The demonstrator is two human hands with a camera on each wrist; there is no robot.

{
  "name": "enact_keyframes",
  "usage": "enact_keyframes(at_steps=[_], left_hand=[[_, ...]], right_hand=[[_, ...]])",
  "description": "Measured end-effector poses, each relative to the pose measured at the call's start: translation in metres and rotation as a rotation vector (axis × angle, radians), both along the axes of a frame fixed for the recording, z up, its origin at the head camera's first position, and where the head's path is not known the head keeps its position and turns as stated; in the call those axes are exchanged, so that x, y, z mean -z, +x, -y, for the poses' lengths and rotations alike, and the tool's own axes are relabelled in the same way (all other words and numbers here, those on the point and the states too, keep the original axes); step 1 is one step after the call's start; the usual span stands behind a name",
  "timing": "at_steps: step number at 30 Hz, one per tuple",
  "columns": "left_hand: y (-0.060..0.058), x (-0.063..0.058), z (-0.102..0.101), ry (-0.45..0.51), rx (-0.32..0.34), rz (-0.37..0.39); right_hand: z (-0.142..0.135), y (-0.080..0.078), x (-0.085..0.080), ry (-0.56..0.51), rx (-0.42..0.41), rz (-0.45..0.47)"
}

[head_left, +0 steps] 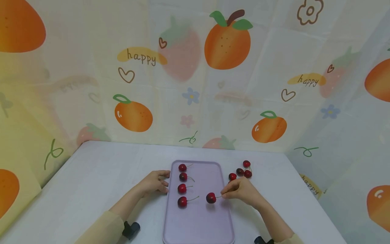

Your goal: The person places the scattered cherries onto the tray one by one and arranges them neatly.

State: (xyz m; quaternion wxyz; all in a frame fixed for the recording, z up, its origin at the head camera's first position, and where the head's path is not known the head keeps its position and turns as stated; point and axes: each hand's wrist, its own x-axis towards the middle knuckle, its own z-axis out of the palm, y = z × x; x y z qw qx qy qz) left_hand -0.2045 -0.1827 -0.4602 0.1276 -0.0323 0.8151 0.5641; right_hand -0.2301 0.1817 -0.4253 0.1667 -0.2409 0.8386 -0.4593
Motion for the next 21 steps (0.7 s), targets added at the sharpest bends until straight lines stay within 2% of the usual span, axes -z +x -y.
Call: enact_keyframes(at_steps=[12,17,21], left_hand=[[0.0,-0.002,-0.001,0.013,-0.001,0.003],[0.001,-0.002,-0.001,0.015,-0.002,0.0],[0.001,-0.002,-0.001,0.016,-0.001,0.002]], right_hand=[[0.029,0.017,0.003,-0.073,0.037,0.113],[0.042,0.025,0.007,-0.072,0.053,0.128],[0.051,0.031,0.011,-0.042,0.033,0.115]])
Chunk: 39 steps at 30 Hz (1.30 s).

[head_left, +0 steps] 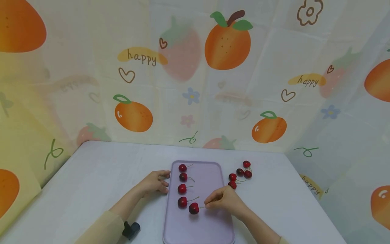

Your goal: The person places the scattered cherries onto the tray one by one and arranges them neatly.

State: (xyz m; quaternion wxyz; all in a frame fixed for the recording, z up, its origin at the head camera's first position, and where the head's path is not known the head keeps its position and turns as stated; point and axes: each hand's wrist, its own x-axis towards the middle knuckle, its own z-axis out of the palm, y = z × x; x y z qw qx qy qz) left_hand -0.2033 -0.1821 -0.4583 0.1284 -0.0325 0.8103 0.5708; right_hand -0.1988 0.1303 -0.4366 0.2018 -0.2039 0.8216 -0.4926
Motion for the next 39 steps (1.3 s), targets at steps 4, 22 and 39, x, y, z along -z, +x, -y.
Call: enact_keyframes(at_steps=[4,22,39], left_hand=[[0.0,0.0,0.0,0.005,0.001,0.003],[-0.001,0.002,0.001,-0.002,0.006,-0.004],[-0.002,0.004,0.0,-0.02,0.003,-0.014]], right_hand=[[0.008,0.005,0.002,0.002,-0.025,-0.016],[0.027,0.014,0.01,-0.004,0.003,-0.074],[0.036,0.019,0.014,0.046,-0.026,-0.09]])
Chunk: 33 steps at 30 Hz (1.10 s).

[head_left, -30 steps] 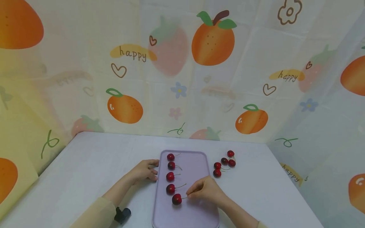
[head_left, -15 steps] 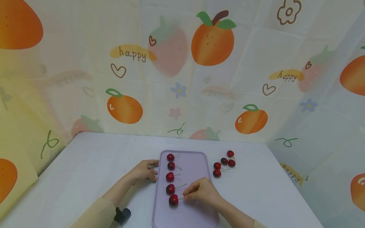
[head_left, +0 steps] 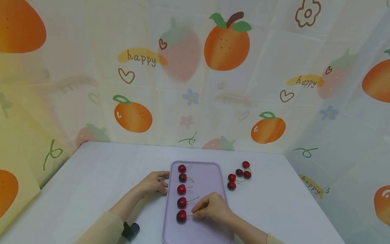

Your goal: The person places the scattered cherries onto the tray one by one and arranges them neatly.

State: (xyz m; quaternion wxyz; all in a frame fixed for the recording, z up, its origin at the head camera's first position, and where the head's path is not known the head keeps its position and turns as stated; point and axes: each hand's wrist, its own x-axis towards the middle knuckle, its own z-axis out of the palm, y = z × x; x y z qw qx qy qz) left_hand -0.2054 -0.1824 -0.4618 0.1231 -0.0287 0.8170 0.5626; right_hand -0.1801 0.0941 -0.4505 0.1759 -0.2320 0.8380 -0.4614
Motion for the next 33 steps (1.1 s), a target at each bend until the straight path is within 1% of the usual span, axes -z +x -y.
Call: enact_keyframes(at_steps=[14,18,27,33], left_hand=[[0.0,-0.002,0.0,-0.013,0.002,-0.002],[0.0,-0.001,-0.001,-0.016,-0.001,-0.005],[0.003,0.0,-0.001,0.01,0.001,0.002],[0.003,-0.002,-0.001,0.0,-0.007,-0.003]], right_hand=[[0.0,0.0,0.0,-0.023,0.006,0.037],[-0.001,0.0,-0.001,-0.018,0.013,0.042],[-0.006,-0.001,0.001,0.01,0.035,0.049],[-0.01,-0.005,-0.003,0.044,0.063,0.006]])
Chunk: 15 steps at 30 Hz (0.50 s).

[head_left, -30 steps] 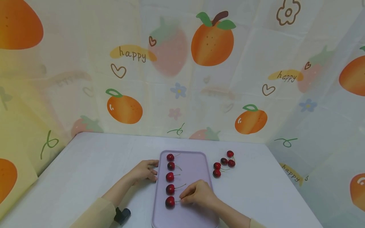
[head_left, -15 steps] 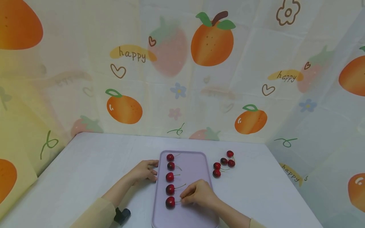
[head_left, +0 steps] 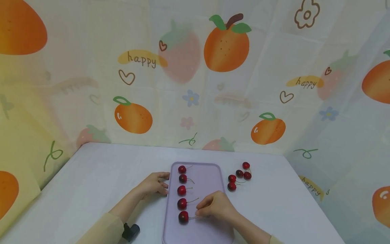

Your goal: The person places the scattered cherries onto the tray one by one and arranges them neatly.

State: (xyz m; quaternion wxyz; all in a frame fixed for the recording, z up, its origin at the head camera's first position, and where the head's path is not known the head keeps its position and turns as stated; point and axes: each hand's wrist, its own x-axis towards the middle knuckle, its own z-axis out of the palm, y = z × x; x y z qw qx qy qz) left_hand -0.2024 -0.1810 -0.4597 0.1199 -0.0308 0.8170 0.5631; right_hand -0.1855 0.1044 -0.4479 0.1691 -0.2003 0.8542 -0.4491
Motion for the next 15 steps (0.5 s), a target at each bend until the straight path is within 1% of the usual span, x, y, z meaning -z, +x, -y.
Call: enact_keyframes(at_steps=[8,15], left_hand=[[-0.001,0.001,0.0,0.0,0.008,-0.006],[-0.002,0.002,0.0,-0.008,0.008,-0.005]], right_hand=[[-0.012,-0.008,-0.007,0.037,0.057,-0.011],[-0.026,-0.018,-0.011,0.018,0.118,-0.045]])
